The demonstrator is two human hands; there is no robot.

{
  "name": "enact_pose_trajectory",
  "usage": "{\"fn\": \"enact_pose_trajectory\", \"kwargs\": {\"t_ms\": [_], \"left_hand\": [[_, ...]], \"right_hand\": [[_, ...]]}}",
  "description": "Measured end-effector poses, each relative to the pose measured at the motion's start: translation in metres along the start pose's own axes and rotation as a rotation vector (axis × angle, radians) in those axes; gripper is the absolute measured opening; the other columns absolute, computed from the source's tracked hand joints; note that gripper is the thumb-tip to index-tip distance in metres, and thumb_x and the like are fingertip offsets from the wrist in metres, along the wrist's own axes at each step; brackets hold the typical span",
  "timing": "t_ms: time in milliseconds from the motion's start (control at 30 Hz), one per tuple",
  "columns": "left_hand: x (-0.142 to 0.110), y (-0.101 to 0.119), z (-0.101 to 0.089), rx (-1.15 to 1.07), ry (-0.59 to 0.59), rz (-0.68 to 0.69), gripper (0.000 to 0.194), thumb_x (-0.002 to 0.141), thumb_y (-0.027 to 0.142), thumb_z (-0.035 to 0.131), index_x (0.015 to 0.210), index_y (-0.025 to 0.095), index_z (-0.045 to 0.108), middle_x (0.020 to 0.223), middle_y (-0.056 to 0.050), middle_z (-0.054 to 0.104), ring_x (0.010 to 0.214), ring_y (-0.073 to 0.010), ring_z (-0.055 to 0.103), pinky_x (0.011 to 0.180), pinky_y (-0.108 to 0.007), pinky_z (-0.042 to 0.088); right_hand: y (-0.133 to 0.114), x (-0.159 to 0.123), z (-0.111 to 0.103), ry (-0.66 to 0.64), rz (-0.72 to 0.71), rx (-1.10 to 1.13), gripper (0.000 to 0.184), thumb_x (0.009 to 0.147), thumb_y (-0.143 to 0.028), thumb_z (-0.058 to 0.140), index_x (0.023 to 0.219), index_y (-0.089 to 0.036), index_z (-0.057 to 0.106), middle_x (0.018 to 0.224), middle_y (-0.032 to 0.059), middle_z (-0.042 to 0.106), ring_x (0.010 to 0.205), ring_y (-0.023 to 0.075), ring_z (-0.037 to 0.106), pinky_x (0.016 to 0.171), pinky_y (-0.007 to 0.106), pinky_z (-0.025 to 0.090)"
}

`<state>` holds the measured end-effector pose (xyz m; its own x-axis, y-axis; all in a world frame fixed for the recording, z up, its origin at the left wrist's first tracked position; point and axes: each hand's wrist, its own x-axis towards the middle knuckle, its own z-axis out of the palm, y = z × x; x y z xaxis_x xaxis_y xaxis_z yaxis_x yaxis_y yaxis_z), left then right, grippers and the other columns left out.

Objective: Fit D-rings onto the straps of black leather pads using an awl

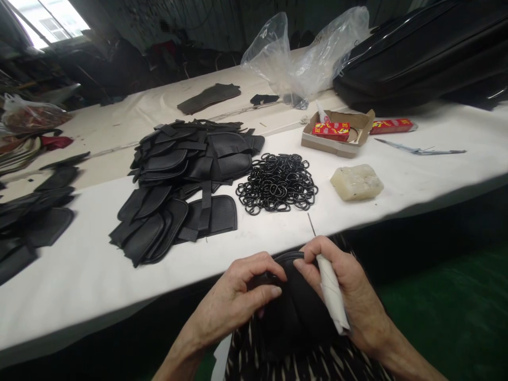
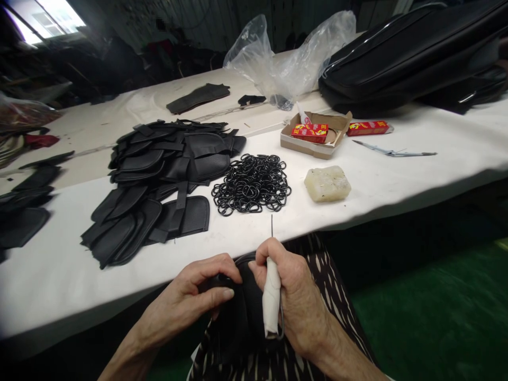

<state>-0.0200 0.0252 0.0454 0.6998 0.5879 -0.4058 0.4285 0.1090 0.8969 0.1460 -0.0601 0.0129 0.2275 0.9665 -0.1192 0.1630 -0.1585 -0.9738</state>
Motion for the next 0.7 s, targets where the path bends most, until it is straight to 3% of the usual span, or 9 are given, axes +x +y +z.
{"fn": "enact_pose_trajectory", "kwargs": {"t_ms": [100, 400, 533, 700], "left_hand": [[0.001, -0.002, 0.002, -0.045, 0.006, -0.022, 0.009, 0.08, 0.02, 0.056, 0.085, 0.018, 0.064, 0.085, -0.001, 0.056, 0.05, -0.0094, 0.053, 0.048, -0.021, 0.042], [-0.002, -0.002, 0.009, 0.152, 0.132, -0.009, 0.006, 0.083, 0.021, 0.053, 0.08, 0.019, 0.059, 0.067, 0.002, 0.055, 0.048, -0.0104, 0.054, 0.047, -0.02, 0.042], [-0.003, -0.007, 0.01, 0.162, 0.13, 0.005, 0.007, 0.084, 0.02, 0.052, 0.082, 0.02, 0.059, 0.071, 0.003, 0.056, 0.051, -0.01, 0.053, 0.048, -0.02, 0.041], [-0.002, -0.015, 0.008, 0.202, 0.22, 0.16, 0.017, 0.082, 0.016, 0.057, 0.095, 0.025, 0.063, 0.092, 0.003, 0.063, 0.086, -0.0141, 0.057, 0.079, -0.023, 0.043]], "right_hand": [[0.0, 0.0, 0.0, -0.001, -0.006, -0.004, 0.017, 0.09, -0.034, 0.049, 0.078, -0.022, 0.048, 0.057, -0.007, 0.037, 0.05, 0.0092, 0.033, 0.042, 0.017, 0.027], [-0.004, 0.001, 0.001, 0.007, -0.016, -0.032, 0.016, 0.09, -0.029, 0.049, 0.076, -0.021, 0.048, 0.057, -0.0073, 0.037, 0.049, 0.0083, 0.032, 0.041, 0.017, 0.027], [-0.003, 0.002, 0.002, 0.018, -0.023, -0.02, 0.017, 0.089, -0.029, 0.05, 0.075, -0.022, 0.048, 0.055, -0.0079, 0.035, 0.048, 0.008, 0.03, 0.04, 0.017, 0.024], [-0.003, 0.005, 0.003, 0.019, -0.026, -0.031, 0.017, 0.089, -0.029, 0.051, 0.074, -0.022, 0.047, 0.056, -0.0077, 0.036, 0.049, 0.0083, 0.032, 0.042, 0.017, 0.026]]}}
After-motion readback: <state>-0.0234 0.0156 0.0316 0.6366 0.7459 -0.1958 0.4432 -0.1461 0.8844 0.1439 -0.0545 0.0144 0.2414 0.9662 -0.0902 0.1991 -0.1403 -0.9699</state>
